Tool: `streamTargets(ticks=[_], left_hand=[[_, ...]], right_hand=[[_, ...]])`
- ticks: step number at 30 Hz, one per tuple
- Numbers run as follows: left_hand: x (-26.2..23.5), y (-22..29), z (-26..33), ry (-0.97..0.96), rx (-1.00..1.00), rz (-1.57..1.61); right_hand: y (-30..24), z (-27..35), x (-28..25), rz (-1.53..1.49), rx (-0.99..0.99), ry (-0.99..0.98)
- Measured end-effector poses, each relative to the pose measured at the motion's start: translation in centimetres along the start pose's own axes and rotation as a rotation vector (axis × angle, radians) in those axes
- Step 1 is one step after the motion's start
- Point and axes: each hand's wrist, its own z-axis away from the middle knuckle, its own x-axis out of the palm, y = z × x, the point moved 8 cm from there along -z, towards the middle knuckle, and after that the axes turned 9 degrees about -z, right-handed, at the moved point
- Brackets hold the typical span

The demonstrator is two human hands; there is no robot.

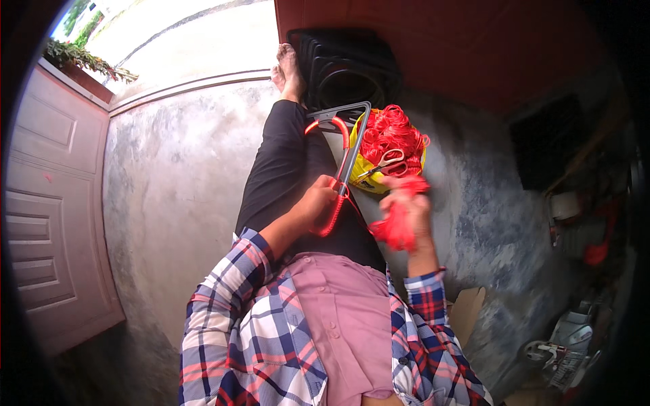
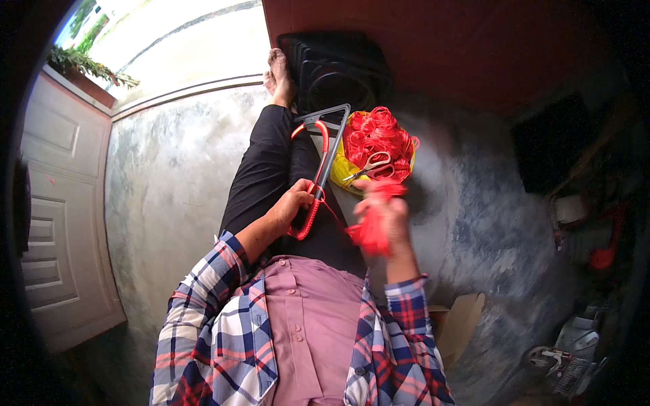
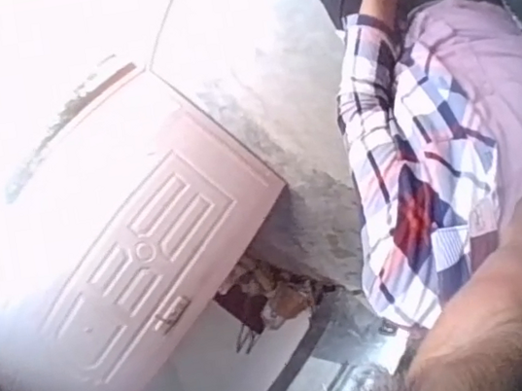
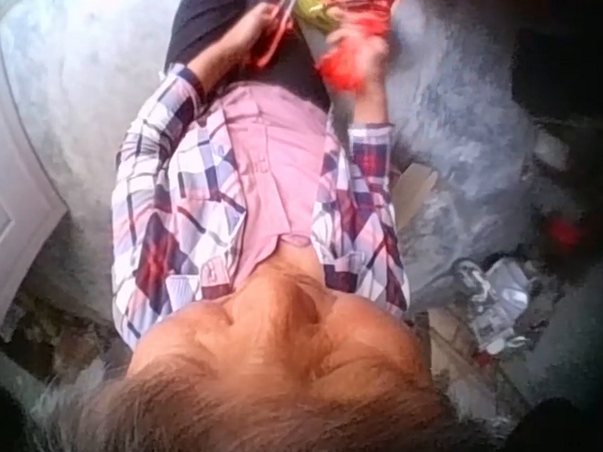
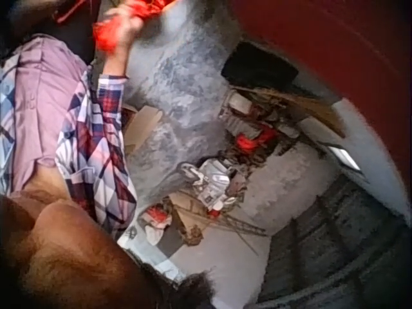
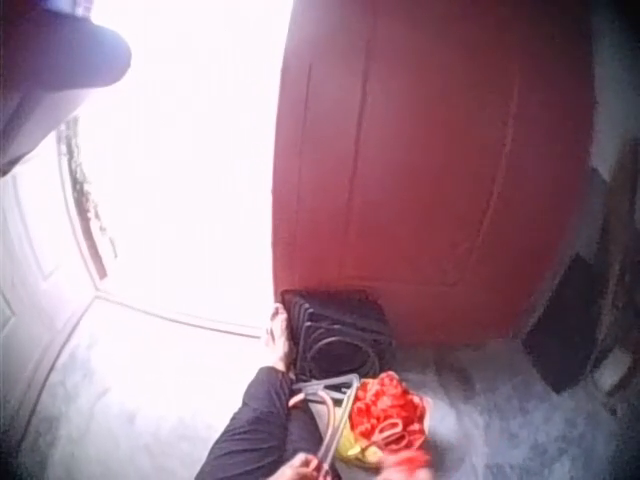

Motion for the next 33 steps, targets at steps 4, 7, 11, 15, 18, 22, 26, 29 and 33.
streamTargets(ticks=[4,7,11,15,18,22,26,29,33], left_hand=[[0.0,-0.1,-0.2,-0.025,0.004,0.053],[-0.2,-0.3,-0.2,-0.008,-0.037,0.132],[0.0,-0.9,-1.0,-0.006,-0.079,0.191],[-0.3,-1.4,-1.4,-0.002,-0.085,0.156],[-1.3,1.8,0.5,0.478,0.385,-0.66],[4.3,9.5,7.4,0.392,0.922,-0.783],[5.6,8.2,6.2,0.229,0.866,-0.75],[2.8,9.0,5.9,0.446,0.868,-0.613],[-4.0,6.8,3.0,0.614,0.536,-0.419]], right_hand=[[5.3,0.1,4.7,0.139,0.13,-0.135],[2.4,0.8,5.3,0.091,0.053,-0.109],[2.3,1.9,6.7,0.166,0.069,-0.209],[0.1,1.8,5.4,0.09,0.038,-0.119],[-4.5,2.1,4.7,0.288,-0.02,-0.118],[-14.6,5.2,2.7,0.382,-0.46,-0.054],[-23.4,8.1,-3.9,-0.319,-0.743,-0.172],[-21.2,6.5,-5.1,-0.474,-0.667,-0.129],[-8.8,2.8,0.8,0.404,-0.413,-0.141]])
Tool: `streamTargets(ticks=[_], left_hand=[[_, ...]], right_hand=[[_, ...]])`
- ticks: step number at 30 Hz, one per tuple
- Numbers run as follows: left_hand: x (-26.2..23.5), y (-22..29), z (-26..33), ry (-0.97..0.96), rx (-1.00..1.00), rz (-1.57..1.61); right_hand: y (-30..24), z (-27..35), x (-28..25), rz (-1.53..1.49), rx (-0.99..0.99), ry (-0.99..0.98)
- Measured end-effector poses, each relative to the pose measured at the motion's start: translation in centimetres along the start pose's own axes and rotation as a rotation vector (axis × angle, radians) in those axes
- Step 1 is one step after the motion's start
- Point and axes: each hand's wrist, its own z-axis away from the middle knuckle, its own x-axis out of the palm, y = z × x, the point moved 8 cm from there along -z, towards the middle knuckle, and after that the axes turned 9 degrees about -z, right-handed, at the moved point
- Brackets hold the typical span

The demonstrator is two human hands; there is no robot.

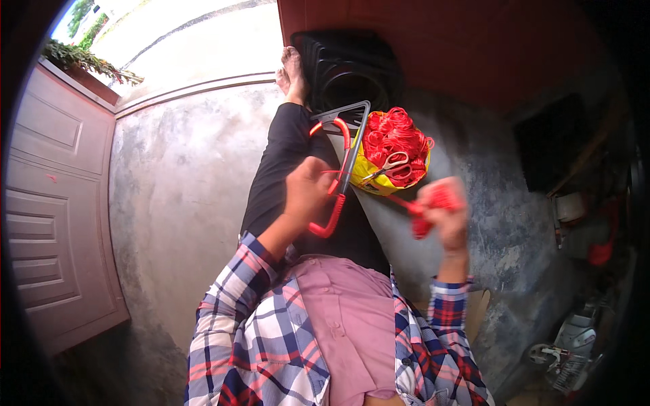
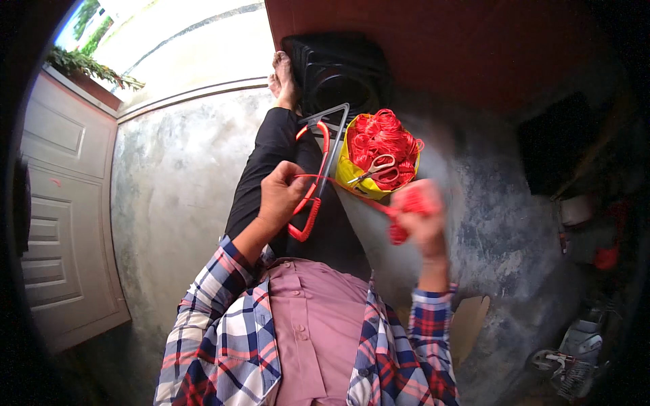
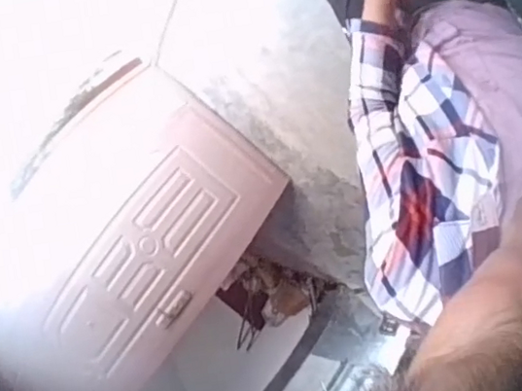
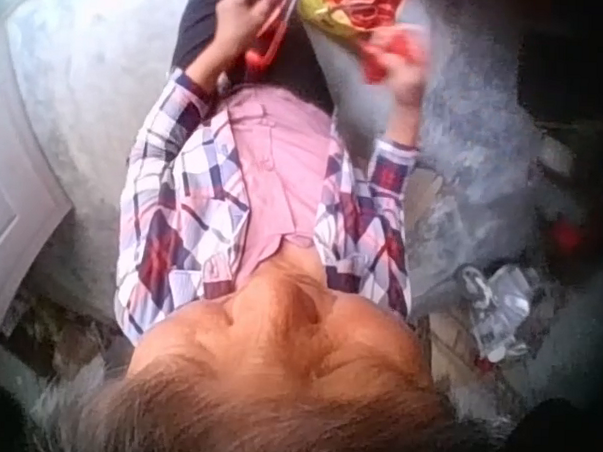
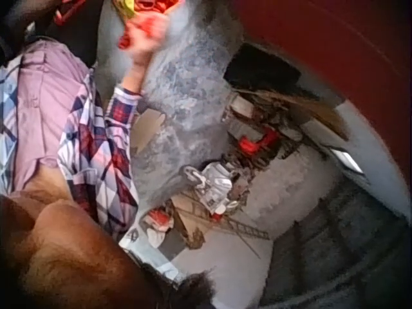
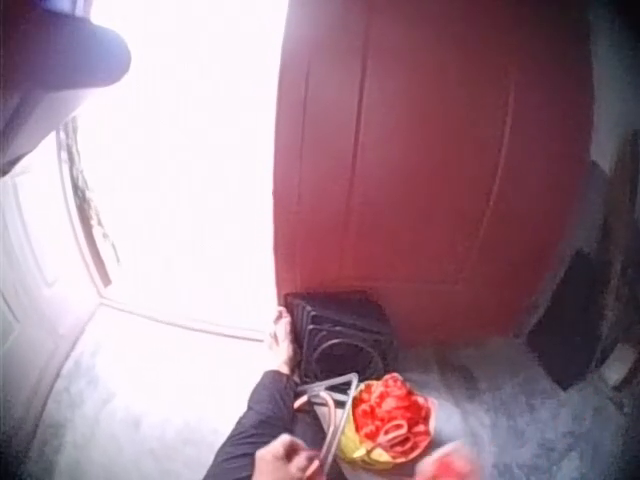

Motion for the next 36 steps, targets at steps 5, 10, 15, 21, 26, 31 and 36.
streamTargets(ticks=[5,10,15,21,26,31,36], left_hand=[[0.4,-5.4,1.6,-0.318,-0.107,-0.365],[2.2,-5.1,2.7,-0.308,-0.319,-0.269],[-0.7,-3.3,1.1,-0.105,-0.174,-0.103],[0.1,2.2,1.7,-0.338,-0.387,0.61],[2.7,0.1,2.2,-0.575,-0.682,0.857],[3.8,-2.6,2.1,-0.554,-0.584,0.695],[2.6,-3.0,0.8,-0.361,-0.349,0.396]], right_hand=[[10.2,0.1,10.0,0.683,0.029,-0.435],[12.6,-2.4,11.4,0.554,0.075,-0.299],[11.5,-2.3,10.1,0.168,0.166,-0.161],[3.9,-1.1,12.3,0.514,-0.343,-0.176],[6.1,-0.5,6.9,-0.452,0.035,-0.018],[0.8,-1.1,-0.9,-1.05,-0.03,-0.166],[0.4,-0.4,-9.1,-0.883,-0.18,0.118]])
